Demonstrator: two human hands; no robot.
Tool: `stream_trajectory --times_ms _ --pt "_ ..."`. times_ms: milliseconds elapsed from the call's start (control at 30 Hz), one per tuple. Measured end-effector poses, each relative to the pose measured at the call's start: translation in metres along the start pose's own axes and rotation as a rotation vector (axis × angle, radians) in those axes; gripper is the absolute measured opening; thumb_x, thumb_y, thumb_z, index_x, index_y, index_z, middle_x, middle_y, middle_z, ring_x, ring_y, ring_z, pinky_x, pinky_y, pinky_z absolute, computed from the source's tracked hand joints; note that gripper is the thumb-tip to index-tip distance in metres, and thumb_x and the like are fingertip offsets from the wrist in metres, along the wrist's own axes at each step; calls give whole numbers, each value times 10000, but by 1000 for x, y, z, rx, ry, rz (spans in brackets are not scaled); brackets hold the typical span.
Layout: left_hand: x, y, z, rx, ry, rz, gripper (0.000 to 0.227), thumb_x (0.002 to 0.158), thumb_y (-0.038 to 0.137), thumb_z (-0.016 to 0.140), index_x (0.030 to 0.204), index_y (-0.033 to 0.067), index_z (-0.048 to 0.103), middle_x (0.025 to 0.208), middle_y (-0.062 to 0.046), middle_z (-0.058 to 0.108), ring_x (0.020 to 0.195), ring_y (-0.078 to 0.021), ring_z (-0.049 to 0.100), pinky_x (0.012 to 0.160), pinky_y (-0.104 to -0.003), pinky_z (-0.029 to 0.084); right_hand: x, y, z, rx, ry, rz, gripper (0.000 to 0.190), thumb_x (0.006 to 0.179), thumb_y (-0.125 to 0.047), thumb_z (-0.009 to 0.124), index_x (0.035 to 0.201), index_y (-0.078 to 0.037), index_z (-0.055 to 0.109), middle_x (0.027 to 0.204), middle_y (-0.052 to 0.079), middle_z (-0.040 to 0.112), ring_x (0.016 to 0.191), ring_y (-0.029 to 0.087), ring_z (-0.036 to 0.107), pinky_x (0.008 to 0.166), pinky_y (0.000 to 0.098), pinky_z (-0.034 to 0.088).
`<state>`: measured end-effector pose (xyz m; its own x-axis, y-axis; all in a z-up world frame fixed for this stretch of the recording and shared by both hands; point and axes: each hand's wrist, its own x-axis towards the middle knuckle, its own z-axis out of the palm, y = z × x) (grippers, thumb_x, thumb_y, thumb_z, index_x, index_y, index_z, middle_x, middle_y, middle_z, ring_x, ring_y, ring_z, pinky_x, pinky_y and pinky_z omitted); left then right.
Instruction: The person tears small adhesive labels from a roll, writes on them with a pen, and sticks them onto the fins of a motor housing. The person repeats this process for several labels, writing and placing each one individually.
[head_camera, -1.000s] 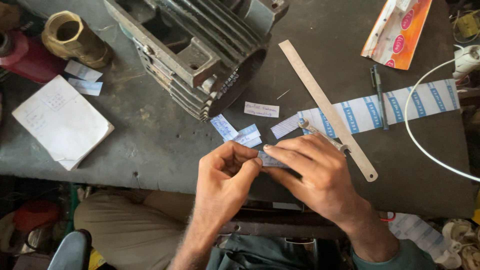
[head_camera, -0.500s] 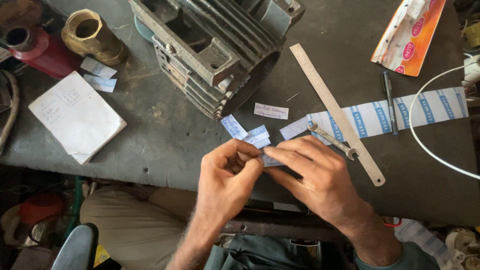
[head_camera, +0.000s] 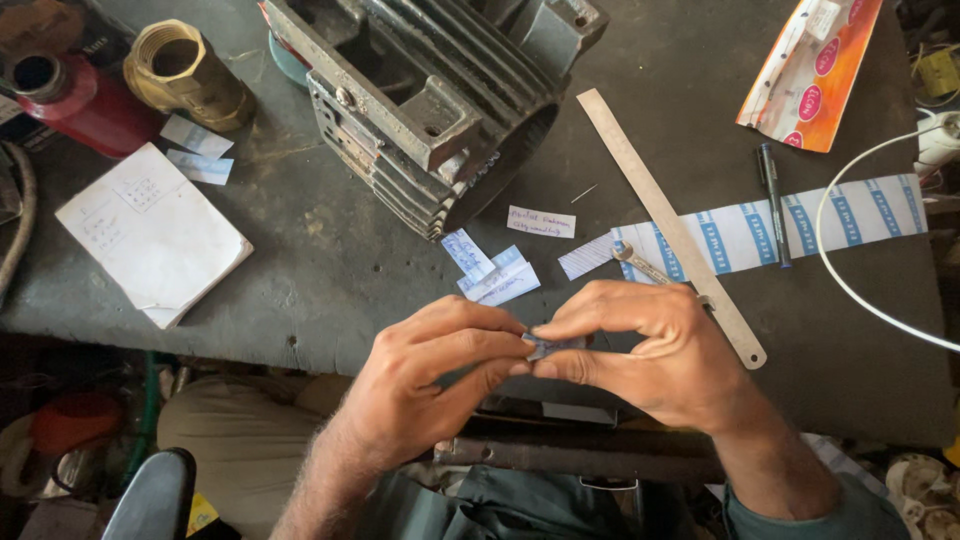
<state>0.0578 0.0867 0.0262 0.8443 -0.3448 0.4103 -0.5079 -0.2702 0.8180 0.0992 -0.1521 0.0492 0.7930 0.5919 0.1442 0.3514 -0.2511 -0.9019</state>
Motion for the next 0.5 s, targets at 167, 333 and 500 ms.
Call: stream_trajectory --times_ms 167,333,500 --pt "-5 -5 1 -20 26 -15 193 862 32 808 1042 49 742 1072 -73 751 964 -185 736 817 -309 605 3 4 4 24 -17 20 281 785 -101 860 1036 -7 777 968 66 797 861 135 775 731 247 616" --pt "-3 -15 3 -16 65 -87 163 863 21 790 1015 51 740 1045 -65 760 982 -184 753 851 -316 611 12 16 11 63 -12 -60 256 818 -108 856 1037 -6 770 976 75 786 876 138 740 758 257 590" --pt "3 -15 19 236 293 -126 245 868 53 812 1104 38 746 1047 -91 744 969 -227 715 837 -351 574 20 22 3 -10 183 34 145 850 -67 844 975 -22 787 932 72 777 829 130 720 709 256 562"
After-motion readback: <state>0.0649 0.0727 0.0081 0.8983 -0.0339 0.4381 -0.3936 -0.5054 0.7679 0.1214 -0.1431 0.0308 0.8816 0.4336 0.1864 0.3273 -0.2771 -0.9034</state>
